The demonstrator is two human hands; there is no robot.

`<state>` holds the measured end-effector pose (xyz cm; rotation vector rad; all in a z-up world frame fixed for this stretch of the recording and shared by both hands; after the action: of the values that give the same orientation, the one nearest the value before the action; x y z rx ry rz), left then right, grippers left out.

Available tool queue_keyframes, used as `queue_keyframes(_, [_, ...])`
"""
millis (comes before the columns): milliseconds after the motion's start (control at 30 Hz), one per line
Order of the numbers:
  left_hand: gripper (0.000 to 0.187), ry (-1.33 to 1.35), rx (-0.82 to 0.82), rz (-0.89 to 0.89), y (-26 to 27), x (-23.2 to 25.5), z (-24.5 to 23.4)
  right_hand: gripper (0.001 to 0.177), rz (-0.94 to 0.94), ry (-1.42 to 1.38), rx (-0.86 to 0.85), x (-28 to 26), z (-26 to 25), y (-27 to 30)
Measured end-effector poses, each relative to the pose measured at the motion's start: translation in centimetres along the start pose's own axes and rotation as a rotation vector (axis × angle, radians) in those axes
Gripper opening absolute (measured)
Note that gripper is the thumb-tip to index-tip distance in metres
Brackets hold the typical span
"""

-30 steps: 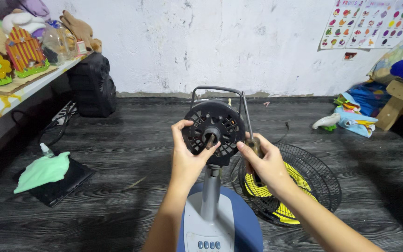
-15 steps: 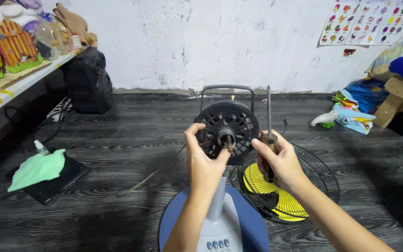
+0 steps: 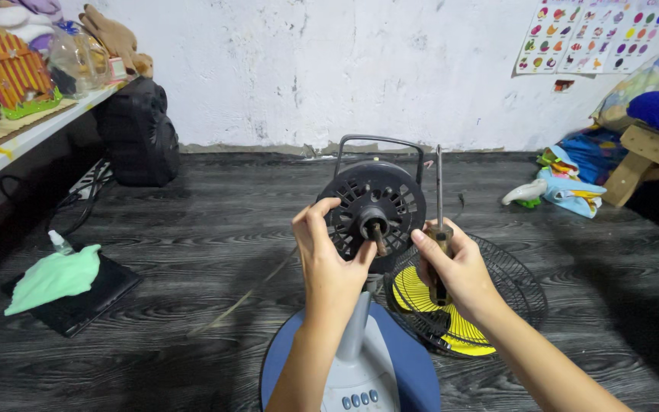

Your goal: The person is assembling a standing fan. They use a screwdriver to tighten screws on the fan motor and attach the rear fan cage.

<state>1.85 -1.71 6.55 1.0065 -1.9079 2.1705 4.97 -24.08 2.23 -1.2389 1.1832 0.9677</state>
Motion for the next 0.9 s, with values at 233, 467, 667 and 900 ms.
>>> queue_keyframes(233, [0.073, 0.003, 0.029, 0.022, 0.0, 0.3, 0.0, 0.019, -0.005, -0.027, 0.026, -0.4, -0.1, 0.2])
queue_keyframes(467, [0.073, 0.022, 0.013, -0.009, 0.2, -0.3, 0.3, 0.019, -0.02, -0.036, 0.028, -0.7, -0.2, 0.1])
queue_keyframes(667, [0.073, 0.035, -0.008, -0.001, 0.2, -0.5, 0.2, 0.019, -0.002, -0.005, 0.044, -0.2, -0.1, 0.2])
queue_keyframes(900, [0.076, 0.052, -0.039, -0.005, 0.6, -0.9, 0.3, 0.02, 0.009, -0.033, 0.038, 0.3, 0.2, 0.5])
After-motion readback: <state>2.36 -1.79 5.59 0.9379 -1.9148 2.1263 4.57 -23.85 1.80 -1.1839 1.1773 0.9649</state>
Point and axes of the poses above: each hand's wrist, its own y-axis away from the middle knuckle, its own z-axis out of the palm, x = y × z, the point moved 8 cm from there along -y, towards the middle knuckle, and after that the axes turned 7 degrees about z, right-handed, at the moved point
